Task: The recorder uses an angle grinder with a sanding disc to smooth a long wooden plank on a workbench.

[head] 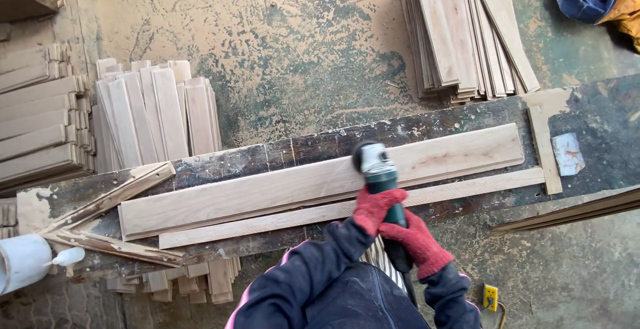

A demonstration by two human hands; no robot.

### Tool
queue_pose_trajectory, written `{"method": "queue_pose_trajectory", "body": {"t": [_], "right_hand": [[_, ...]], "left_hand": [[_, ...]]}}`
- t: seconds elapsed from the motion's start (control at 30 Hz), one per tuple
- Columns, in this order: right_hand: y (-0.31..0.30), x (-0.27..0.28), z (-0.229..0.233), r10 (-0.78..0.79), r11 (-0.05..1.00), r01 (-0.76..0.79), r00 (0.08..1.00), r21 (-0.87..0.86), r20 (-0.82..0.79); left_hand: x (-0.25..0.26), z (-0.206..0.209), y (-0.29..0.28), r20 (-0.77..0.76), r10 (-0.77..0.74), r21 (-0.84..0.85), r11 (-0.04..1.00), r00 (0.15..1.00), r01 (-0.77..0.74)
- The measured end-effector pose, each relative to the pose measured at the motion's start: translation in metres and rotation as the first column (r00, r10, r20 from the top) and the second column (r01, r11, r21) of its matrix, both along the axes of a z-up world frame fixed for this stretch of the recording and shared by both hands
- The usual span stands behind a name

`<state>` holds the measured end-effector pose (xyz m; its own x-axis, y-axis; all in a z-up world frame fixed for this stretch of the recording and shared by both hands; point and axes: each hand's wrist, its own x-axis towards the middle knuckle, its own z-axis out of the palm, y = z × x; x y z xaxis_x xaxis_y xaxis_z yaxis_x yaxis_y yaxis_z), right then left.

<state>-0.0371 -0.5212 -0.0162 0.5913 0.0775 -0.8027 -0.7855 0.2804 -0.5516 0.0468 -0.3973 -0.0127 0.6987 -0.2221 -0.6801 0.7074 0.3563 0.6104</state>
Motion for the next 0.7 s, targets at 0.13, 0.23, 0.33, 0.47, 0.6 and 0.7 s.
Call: {"method": "queue_pose_trajectory", "body": {"t": [0.13, 0.23, 0.33, 0.47, 0.6, 0.7], "right_hand": [[-0.038, -0.019, -0.013, -0.184, 0.981, 0.186, 0.982, -0.061, 0.044], [-0.04, -0.018, -0.01, -0.215, 0.975, 0.216, 0.976, -0.046, 0.024], [-0.018, -0.015, -0.003, -0.169, 0.984, 0.17, 0.985, -0.055, 0.03], [0.033, -0.012, 0.005, -0.084, 0.996, 0.085, 0.996, -0.038, 0.027], [0.094, -0.003, 0.01, 0.021, 0.999, -0.018, 0.997, -0.042, 0.07], [0.146, 0.012, 0.023, 0.155, 0.987, -0.153, 0.988, -0.052, 0.029]], "left_hand": [[0.007, -0.006, -0.05, -0.029, -0.187, 0.105, 0.976, 0.982, 0.189], [0.009, 0.0, -0.051, -0.055, -0.276, 0.168, 0.945, 0.96, 0.281], [0.004, -0.003, -0.027, 0.002, -0.23, 0.128, 0.965, 0.973, 0.228], [0.0, 0.015, 0.033, -0.054, -0.179, 0.074, 0.98, 0.982, 0.183], [-0.014, 0.018, 0.101, -0.073, -0.008, 0.042, 0.999, 0.997, 0.011], [-0.017, 0.017, 0.153, -0.129, 0.061, 0.088, 0.995, 0.99, -0.05]]}}
